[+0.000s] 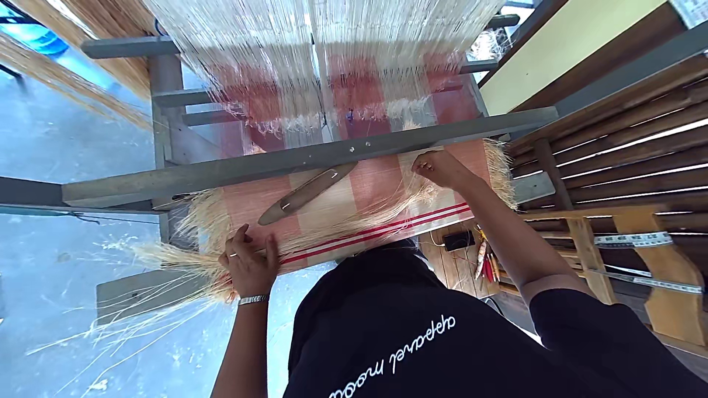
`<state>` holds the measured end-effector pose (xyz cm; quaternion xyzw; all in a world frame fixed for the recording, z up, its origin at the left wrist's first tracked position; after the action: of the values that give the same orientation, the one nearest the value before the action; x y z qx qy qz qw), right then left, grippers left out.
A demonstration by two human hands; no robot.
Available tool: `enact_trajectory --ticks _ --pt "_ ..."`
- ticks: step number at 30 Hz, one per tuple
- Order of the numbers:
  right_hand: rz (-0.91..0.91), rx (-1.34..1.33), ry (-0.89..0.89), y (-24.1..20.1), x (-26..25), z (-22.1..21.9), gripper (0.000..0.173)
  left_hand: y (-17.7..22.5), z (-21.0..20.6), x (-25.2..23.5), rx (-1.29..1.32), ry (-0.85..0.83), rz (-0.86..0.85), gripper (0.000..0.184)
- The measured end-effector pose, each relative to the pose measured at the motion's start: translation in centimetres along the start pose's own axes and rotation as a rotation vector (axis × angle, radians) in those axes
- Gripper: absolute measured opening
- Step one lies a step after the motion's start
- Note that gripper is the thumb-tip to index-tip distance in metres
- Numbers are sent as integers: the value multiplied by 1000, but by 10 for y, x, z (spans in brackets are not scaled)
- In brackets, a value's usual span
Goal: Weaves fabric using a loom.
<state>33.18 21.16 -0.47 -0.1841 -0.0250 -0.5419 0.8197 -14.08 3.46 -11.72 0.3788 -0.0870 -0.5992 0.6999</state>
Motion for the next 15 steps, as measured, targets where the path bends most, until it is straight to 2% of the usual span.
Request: enact_trajectory --ticks 4,8,11,13,15 --pt "-173 -247 -5 6 2 -2 16 -1 1 0 -9 -5 -1 68" --pt "-555 -712 124 48 18 -4 21 -4 -1 0 -23 -26 11 67" --pt "-776 -930 284 130 53 14 21 -4 -1 -1 -43 -43 6 67" --pt "-869 -1011 420 196 98 51 16 -3 -1 -1 -54 -51 9 66" --pt "-984 -1087 686 267 163 100 5 -3 0 -1 -64 -50 12 66"
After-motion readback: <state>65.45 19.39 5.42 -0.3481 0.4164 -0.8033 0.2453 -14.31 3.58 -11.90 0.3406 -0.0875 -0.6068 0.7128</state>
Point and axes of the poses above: each hand's wrist, its own x-axis away from the middle knuckle, its own z-axis out of the back of the hand, y = z × x, the point moved 2 cm from there along -x, towards the middle knuckle, and after that the axes turned 15 degrees about x, right-handed, at the moved point
